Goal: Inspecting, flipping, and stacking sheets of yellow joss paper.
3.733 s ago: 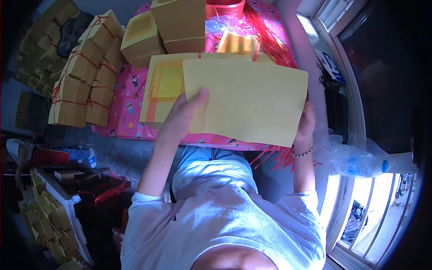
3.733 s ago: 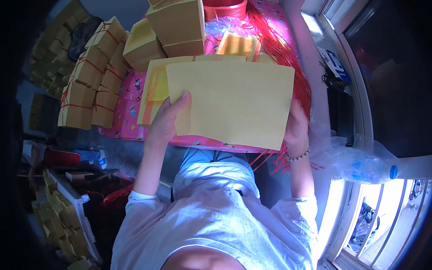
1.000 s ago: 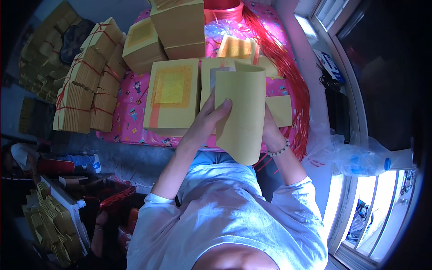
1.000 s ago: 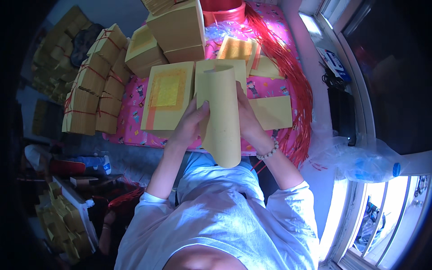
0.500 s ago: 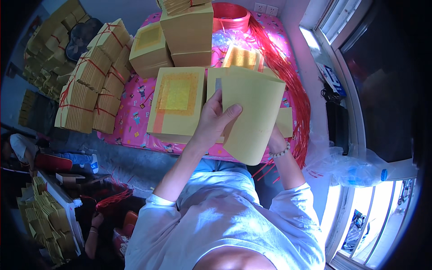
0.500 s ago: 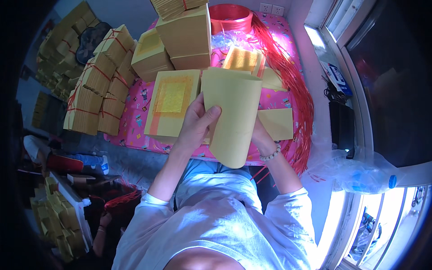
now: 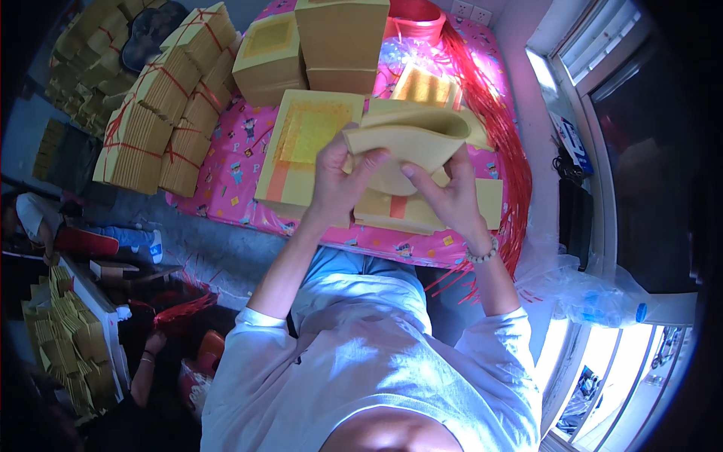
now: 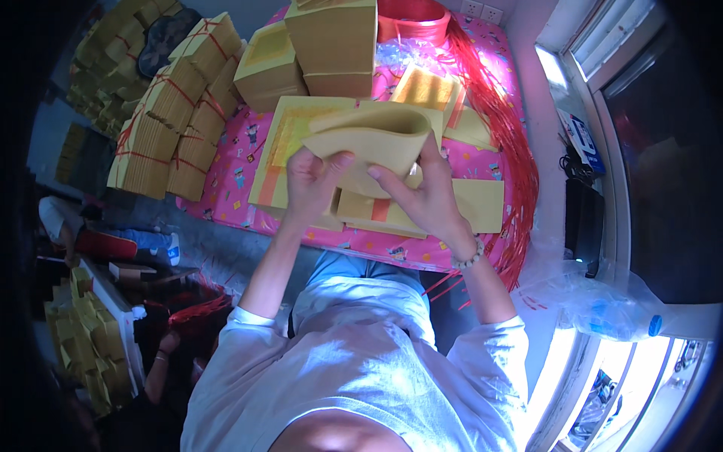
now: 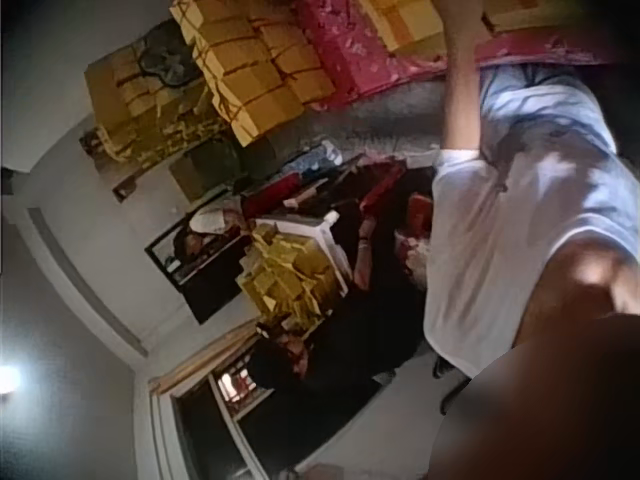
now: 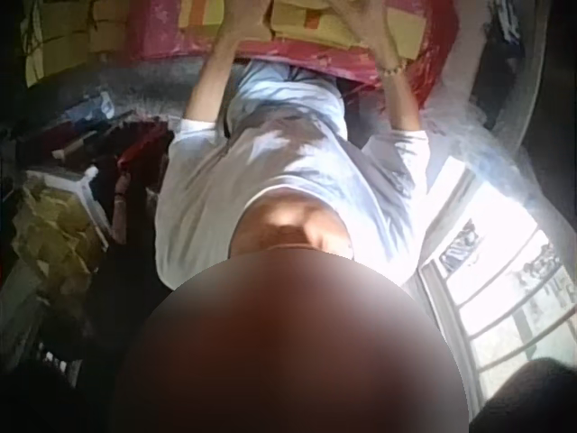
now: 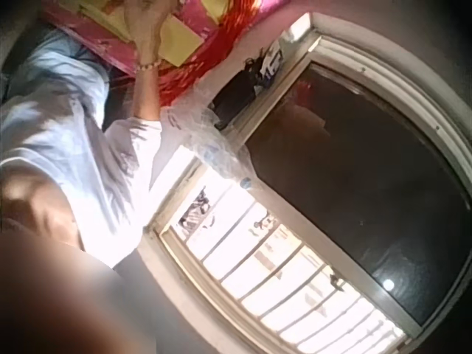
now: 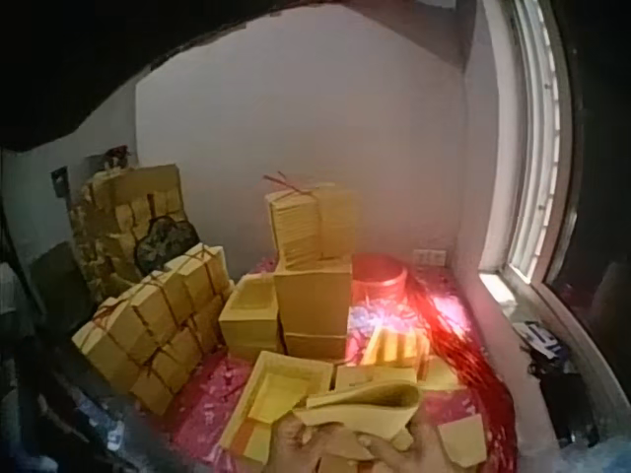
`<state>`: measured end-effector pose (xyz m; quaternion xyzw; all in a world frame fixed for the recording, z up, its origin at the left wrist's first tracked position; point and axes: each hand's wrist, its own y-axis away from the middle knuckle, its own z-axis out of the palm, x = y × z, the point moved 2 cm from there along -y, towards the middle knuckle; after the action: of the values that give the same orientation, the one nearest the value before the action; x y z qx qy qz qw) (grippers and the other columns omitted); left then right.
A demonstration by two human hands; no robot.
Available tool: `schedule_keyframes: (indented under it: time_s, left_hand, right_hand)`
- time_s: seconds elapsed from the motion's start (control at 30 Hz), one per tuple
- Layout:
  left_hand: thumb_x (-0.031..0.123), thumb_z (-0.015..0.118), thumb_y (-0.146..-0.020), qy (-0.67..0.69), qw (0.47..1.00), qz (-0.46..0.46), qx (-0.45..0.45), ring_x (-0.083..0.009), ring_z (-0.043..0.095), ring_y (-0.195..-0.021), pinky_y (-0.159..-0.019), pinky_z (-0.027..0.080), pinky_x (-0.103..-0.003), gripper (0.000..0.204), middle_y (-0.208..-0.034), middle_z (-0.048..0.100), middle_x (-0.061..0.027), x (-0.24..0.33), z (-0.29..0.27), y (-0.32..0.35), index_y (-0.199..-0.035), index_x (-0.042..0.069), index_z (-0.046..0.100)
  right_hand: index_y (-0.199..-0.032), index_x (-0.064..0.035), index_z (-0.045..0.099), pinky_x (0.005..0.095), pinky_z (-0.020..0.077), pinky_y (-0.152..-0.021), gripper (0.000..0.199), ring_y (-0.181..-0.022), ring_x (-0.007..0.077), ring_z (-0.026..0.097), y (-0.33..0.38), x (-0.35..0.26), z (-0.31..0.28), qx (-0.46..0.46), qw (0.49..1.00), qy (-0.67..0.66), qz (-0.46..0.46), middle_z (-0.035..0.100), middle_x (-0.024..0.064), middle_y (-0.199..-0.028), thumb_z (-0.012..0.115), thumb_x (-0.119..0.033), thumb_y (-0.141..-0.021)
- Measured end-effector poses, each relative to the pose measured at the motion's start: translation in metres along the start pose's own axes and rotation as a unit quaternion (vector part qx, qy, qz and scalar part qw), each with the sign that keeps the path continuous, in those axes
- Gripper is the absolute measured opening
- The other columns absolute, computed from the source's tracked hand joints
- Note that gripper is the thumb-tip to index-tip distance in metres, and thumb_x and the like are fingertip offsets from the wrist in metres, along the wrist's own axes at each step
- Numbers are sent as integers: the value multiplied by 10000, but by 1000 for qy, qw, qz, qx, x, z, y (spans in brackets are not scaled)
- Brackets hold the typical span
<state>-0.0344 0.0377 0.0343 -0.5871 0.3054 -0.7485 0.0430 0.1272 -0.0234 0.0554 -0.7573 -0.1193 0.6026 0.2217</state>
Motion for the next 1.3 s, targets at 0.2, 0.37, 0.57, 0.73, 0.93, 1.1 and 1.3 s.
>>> schedule_keyframes:
  time_s: [0.2,0.37,0.57,0.73,0.93,1.1,1.3]
  left_hand:
    - [62,635,-864,-8,997,0,73,-83,580,-894,-788,460,-231,176,-1008,642,-30,18,-56,-8,-1031,11,616]
    - [56,616,-875,24,989,-36,141,-94,574,-930,-824,463,-247,219,-1026,631,-41,2,-92,10,-1083,-2,583]
    - [56,613,-877,41,991,-72,108,-101,561,-979,-848,452,-246,274,-1068,608,-41,-26,-96,30,-1136,2,545]
    - [60,605,-883,41,995,-32,82,-110,551,-1014,-870,446,-257,330,-1102,590,-51,-22,-88,30,-1191,12,498]
    - [62,588,-895,21,996,-34,80,-121,547,-1027,-886,436,-265,319,-1112,584,-56,-22,-87,34,-1193,6,490]
    - [74,583,-899,-10,995,-26,100,-130,549,-1023,-884,433,-268,303,-1102,590,-60,-24,-82,38,-1180,0,498]
    - [74,575,-899,-29,990,-31,138,-119,555,-1005,-870,440,-261,295,-1075,607,-61,-22,-81,34,-1175,-8,514]
  right_hand:
    - [-1212,-4,470,301,475,-844,528,-994,199,601,-46,3,52,-91,995,-37,-24,609,116,-1075,726,-174,-783]
    - [-1206,13,443,344,494,-848,541,-981,253,628,-54,15,89,-156,988,-12,3,607,170,-1072,718,-206,-794]
    - [-1231,4,444,328,479,-880,545,-1017,199,610,-41,30,92,-166,984,-49,43,610,131,-1095,716,-181,-796]
    - [-1209,-11,493,310,475,-849,516,-987,183,615,-37,30,86,-165,984,10,65,641,106,-1064,727,-188,-785]
    - [-1140,-13,548,289,489,-780,447,-901,167,639,-34,33,85,-156,983,9,92,669,101,-989,733,-199,-777]
    - [-1122,-16,564,285,490,-769,432,-884,157,639,-33,35,85,-164,983,10,85,669,96,-986,738,-200,-772]
    - [-1114,-9,575,287,495,-764,425,-886,162,635,-37,32,83,-175,979,39,93,664,90,-982,742,-186,-765]
